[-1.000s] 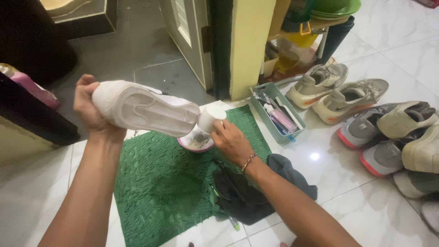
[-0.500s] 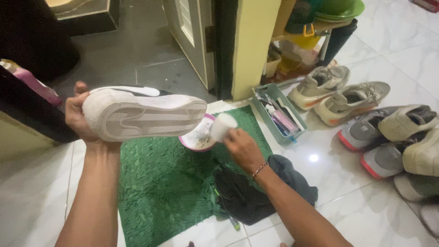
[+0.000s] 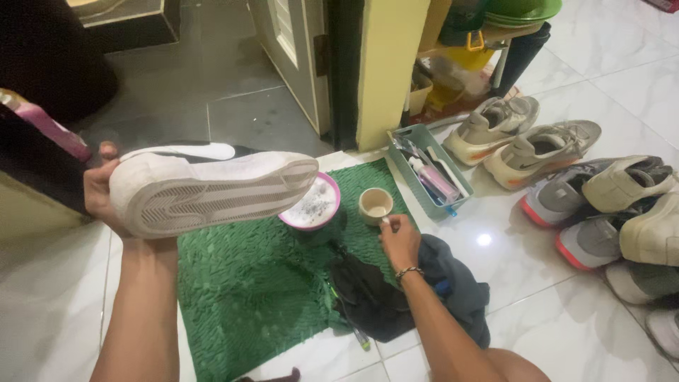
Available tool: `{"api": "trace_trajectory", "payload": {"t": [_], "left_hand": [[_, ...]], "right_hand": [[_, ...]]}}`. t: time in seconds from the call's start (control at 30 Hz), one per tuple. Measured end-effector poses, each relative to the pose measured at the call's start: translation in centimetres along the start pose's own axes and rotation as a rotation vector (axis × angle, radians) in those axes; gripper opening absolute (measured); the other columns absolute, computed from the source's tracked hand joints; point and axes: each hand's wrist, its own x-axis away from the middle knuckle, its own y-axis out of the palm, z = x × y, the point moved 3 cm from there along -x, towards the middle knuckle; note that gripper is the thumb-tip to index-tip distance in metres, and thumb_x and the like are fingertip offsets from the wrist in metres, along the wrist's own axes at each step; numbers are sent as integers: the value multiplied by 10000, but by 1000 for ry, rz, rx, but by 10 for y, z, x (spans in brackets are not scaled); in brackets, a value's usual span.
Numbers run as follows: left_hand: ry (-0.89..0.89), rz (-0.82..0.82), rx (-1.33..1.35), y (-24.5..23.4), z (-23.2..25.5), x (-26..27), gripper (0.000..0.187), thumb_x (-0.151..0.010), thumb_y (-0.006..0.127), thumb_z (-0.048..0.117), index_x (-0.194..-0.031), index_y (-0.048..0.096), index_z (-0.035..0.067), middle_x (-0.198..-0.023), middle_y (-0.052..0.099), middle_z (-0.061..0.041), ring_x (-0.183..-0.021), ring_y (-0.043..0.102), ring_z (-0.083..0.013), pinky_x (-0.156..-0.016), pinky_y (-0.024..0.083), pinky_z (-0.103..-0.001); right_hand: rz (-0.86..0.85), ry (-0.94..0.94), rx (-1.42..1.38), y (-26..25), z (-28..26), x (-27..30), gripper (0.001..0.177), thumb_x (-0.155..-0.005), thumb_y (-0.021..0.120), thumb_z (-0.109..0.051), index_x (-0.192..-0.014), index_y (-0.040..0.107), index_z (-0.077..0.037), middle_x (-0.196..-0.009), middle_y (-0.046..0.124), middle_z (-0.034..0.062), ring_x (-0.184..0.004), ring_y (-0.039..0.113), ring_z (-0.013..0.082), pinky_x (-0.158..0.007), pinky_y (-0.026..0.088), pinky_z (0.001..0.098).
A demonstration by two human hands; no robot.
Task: The person cleans a shoe by applying soapy water from a bowl with a cup, scrubbing the sole with a brush, and wiping the exterior with a cloth.
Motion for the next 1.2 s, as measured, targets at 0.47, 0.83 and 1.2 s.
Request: {"api": "trace_trajectory", "payload": {"t": [0.47, 0.83, 1.2], "left_hand": [[68, 19, -34, -1, 22, 15, 143, -970, 465, 104, -1073, 563, 83, -908, 650, -136, -828, 703, -294, -711, 629, -410], [89, 30, -43, 8, 21, 17, 136, -957, 467, 103, -1055, 560, 85, -904, 636, -127, -827, 695, -283, -708, 625, -403], [117, 34, -75, 11, 28, 9, 129, -945, 469, 101, -1038, 557, 87, -900, 621, -117, -826, 686, -272, -705, 621, -396]], "right_hand": [[-244, -17, 629, -50, -54, 29, 304, -847, 726, -396, -1028, 746, -153, -1048, 757, 145, -1041, 711, 336, -937, 536, 429], [-618, -119, 906, -30, -20, 75, 594, -764, 847, -410, -1143, 671, 11, -1182, 685, 256, -1140, 667, 366, -965, 525, 418], [-521, -82, 799, -84, -137, 96, 383, -898, 647, -442, -1070, 761, -119, -1006, 763, 171, -961, 726, 328, -898, 522, 413]]}}
